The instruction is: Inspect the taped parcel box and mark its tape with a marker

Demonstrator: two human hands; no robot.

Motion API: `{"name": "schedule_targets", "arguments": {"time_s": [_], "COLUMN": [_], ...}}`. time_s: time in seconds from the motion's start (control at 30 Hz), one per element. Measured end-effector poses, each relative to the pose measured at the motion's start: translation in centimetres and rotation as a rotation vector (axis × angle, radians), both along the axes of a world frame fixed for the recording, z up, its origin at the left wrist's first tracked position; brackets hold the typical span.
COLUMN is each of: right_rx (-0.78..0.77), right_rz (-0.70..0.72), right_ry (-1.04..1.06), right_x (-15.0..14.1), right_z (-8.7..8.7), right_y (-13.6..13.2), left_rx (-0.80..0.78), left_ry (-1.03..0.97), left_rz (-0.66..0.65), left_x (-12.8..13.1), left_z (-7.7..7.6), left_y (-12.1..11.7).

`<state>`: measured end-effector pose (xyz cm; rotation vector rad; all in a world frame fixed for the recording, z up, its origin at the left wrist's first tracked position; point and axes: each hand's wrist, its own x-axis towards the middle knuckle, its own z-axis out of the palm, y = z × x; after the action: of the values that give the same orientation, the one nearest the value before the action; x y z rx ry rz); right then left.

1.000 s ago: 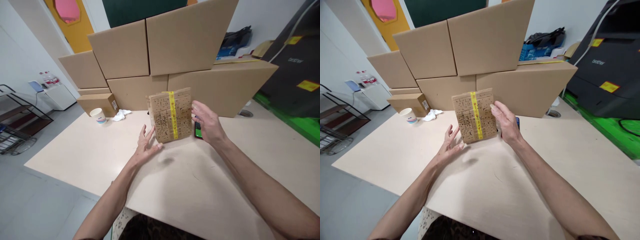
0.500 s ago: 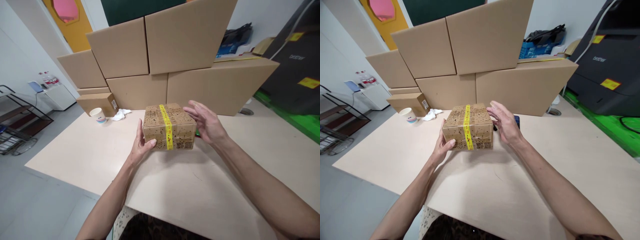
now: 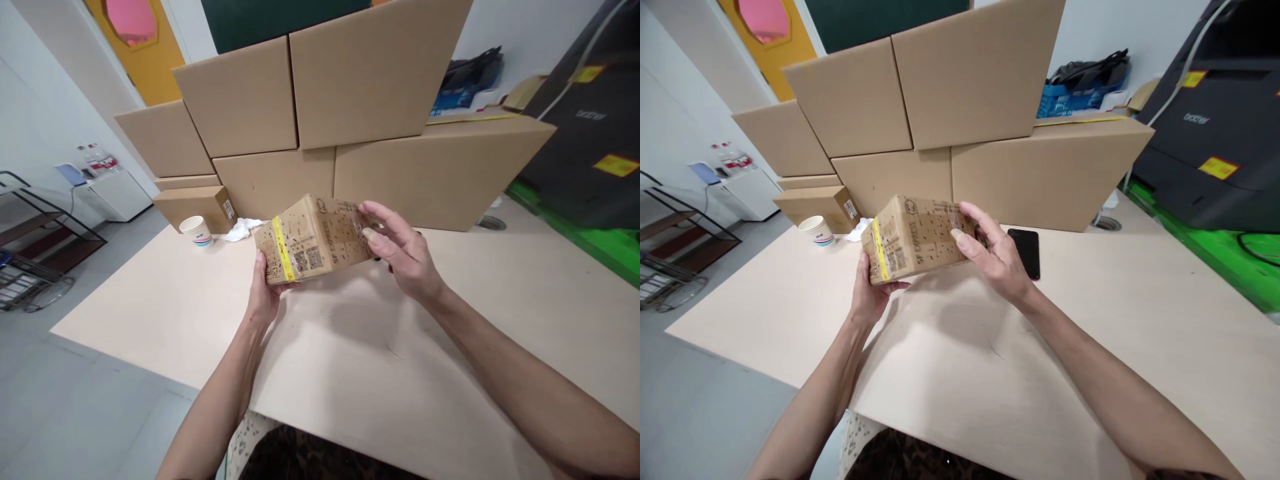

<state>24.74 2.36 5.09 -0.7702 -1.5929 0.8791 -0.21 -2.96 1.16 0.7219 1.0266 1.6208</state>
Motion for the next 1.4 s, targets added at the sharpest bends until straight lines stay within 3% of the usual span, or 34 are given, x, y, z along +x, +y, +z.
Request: {"name": "schedule_targets", "arguments": {"time_s": [0.1, 0.23, 0.47, 0.6, 0.9, 1.0, 1.17, 1.4], "right_rx": [0.085, 0.0, -0.17, -0.172, -0.23, -0.227, -0.248, -0.269], "right_rz": [-0.152, -0.216, -0.172, -0.172, -0.109, -0.12, -0.088, -0.074], "right_ry": [-0.111, -0.134, -0.092, -0.035, 0.055, 0.064, 0.033, -0.034], "right_x": [0.0, 0.3, 1.1, 1.2, 0.8, 0.7, 0.4, 0.1], "right_z": [0.0, -0.3, -1.1, -0.8, -0.4, -0.4, -0.4, -0.5], "right_y": [0.0, 0.8, 2.7, 2.7, 2.3, 2.1, 1.6, 1.4], "left_rx": [-0.107, -0.168, -0.226, -0.112, 0.088, 0.119, 0.089, 0.033], "left_ry": [-0.072, -0.15, -0.155, -0.077, 0.131, 0.116, 0.121, 0.092], "left_rz": [-0.13, -0.197, -0.287, -0.249, 0.042, 0.075, 0.063, 0.153], "left_x": [0.1, -0.2, -0.8, -0.4, 0.2, 0.3, 0.4, 0.2], "left_z": [0.6, 0.7, -0.3, -0.4, -1.4, -1.3, -1.2, -1.4], "left_y": [-0.2, 0.0, 0.6, 0.5, 0.9, 0.8, 0.6, 1.0]}}
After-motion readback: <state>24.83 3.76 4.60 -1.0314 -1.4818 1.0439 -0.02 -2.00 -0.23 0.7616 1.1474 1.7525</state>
